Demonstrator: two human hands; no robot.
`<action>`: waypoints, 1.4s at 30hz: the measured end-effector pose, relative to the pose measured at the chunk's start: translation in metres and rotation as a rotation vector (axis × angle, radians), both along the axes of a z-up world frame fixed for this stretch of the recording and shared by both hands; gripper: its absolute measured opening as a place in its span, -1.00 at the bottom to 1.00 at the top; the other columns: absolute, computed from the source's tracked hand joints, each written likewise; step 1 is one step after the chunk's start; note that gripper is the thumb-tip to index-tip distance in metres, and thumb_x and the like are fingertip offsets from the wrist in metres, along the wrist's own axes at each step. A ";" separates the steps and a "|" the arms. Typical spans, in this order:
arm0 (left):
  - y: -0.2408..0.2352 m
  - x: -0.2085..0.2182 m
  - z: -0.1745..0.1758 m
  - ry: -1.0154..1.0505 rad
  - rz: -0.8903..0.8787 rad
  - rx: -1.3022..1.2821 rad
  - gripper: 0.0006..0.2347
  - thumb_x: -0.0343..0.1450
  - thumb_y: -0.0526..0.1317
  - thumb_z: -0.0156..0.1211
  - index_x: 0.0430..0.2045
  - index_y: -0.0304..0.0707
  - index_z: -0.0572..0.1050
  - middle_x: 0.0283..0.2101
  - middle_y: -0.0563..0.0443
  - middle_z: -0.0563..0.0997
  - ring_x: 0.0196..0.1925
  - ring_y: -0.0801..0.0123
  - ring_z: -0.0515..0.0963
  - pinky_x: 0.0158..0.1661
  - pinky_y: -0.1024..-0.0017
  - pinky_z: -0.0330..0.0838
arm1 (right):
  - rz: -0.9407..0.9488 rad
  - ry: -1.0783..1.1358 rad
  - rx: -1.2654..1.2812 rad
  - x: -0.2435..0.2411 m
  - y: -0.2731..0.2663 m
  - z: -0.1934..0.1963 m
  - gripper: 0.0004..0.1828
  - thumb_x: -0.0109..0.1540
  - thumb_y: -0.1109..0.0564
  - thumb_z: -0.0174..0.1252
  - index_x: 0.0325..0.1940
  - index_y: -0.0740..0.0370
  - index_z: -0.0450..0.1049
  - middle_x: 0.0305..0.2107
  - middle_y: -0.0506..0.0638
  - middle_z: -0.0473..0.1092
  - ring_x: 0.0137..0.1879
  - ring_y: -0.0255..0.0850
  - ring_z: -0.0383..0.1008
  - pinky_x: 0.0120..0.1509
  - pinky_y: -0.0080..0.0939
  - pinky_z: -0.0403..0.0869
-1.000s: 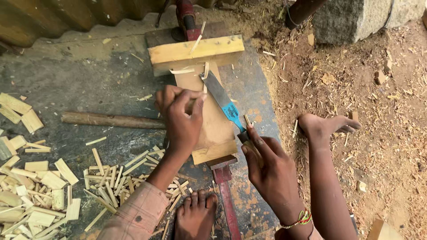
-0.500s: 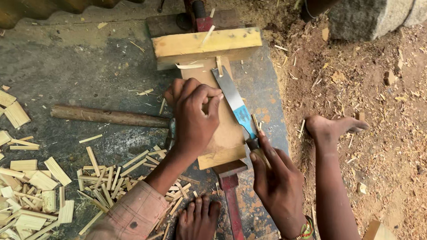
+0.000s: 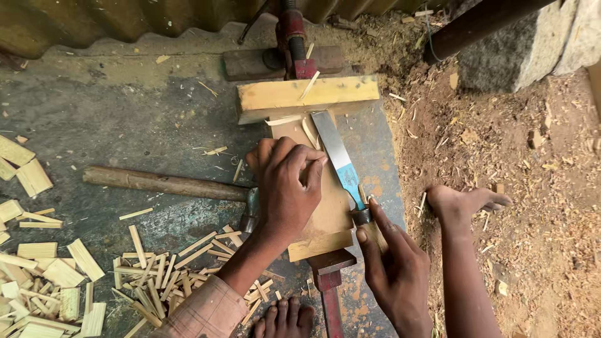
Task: The person uses a chisel to carve and shape small wooden sticks clamped in a bench vise. They repeatedly shave thin layers from the sticks, creating wood shavings that accumulate on the floor.
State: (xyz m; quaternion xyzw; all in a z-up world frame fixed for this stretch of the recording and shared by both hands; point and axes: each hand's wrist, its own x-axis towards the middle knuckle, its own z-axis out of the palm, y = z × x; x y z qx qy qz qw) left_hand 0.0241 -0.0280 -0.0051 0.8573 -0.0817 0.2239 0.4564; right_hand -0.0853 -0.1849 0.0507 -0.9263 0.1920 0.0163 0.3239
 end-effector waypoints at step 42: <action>0.001 -0.006 -0.006 -0.063 -0.035 0.013 -0.87 0.45 -0.35 0.32 -0.31 -0.17 0.44 -0.28 0.11 0.43 -0.07 0.20 0.38 0.06 0.12 0.13 | 0.120 -0.185 -0.060 -0.046 0.010 0.039 -0.50 0.20 0.30 0.27 0.24 0.29 0.49 -0.06 0.19 0.58 0.00 -0.27 0.64 -0.11 -0.37 0.57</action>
